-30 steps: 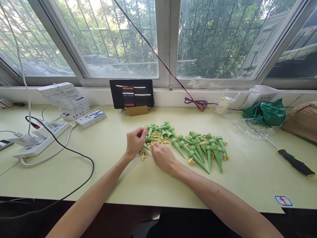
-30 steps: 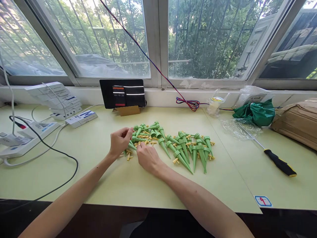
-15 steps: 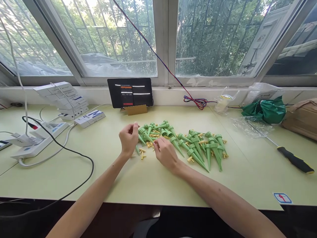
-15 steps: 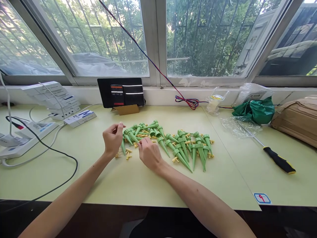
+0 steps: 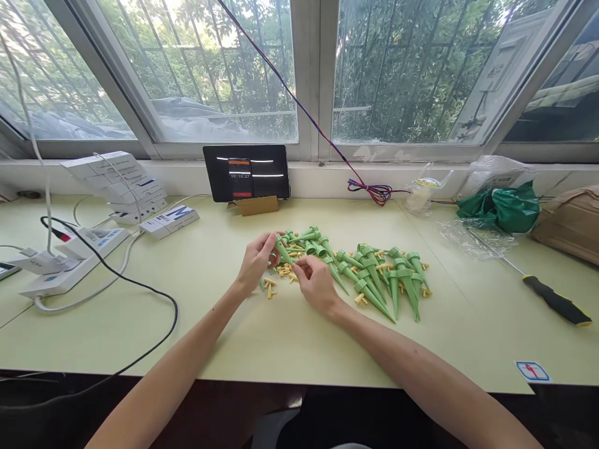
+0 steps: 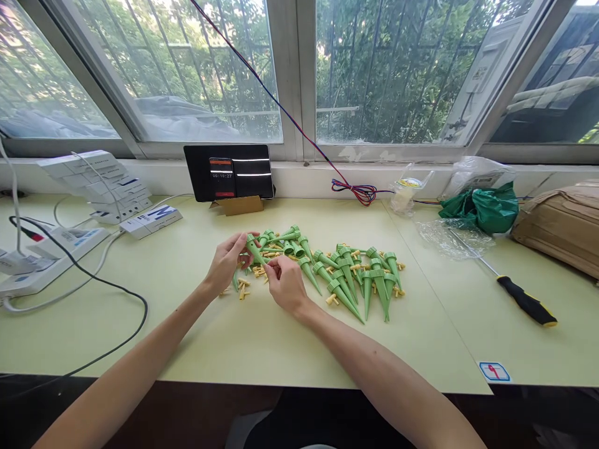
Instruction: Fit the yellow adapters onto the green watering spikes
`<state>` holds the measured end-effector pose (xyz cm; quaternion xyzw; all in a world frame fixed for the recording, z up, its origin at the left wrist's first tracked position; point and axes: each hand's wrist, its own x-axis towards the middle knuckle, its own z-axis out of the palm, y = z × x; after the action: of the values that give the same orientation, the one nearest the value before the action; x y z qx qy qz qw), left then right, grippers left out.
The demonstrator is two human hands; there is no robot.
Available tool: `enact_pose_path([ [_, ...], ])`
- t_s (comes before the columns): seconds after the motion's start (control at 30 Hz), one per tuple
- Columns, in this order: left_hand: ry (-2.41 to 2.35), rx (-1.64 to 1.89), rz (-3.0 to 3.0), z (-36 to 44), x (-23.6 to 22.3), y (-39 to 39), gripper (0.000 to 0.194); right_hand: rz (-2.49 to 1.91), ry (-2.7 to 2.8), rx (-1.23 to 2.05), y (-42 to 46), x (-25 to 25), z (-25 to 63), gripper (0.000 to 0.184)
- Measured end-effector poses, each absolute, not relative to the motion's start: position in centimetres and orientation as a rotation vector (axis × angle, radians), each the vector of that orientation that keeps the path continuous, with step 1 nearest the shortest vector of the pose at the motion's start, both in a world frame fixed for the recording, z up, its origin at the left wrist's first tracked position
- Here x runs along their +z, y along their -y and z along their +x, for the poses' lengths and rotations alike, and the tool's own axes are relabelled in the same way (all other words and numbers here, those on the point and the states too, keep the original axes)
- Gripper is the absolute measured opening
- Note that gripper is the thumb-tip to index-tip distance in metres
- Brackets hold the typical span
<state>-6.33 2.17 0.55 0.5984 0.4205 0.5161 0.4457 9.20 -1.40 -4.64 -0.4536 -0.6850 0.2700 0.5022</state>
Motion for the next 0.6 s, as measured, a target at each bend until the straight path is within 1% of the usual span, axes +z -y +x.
enact_pose_path([
  [0.13, -0.999, 1.283, 1.440, -6.3, 0.5, -2.3, 0.043, -1.098, 1.686, 0.635, 1.2, -4.7, 9.5, 0.023],
  [0.3, -1.081, 1.397, 1.329, -6.5, 0.3, -2.7, 0.040, -1.152, 1.826, 0.448, 1.3, -4.2, 10.2, 0.030],
  [0.47, -1.089, 1.395, 1.265, -6.6, 0.3, -2.9, 0.042, -1.291, 2.044, 0.373, 1.7, -3.9, 10.5, 0.017],
  [0.6, -1.096, 1.371, 1.233, -6.4, 0.3, -2.8, 0.046, -1.392, 2.184, 0.337, 2.0, -3.7, 10.3, 0.019],
])
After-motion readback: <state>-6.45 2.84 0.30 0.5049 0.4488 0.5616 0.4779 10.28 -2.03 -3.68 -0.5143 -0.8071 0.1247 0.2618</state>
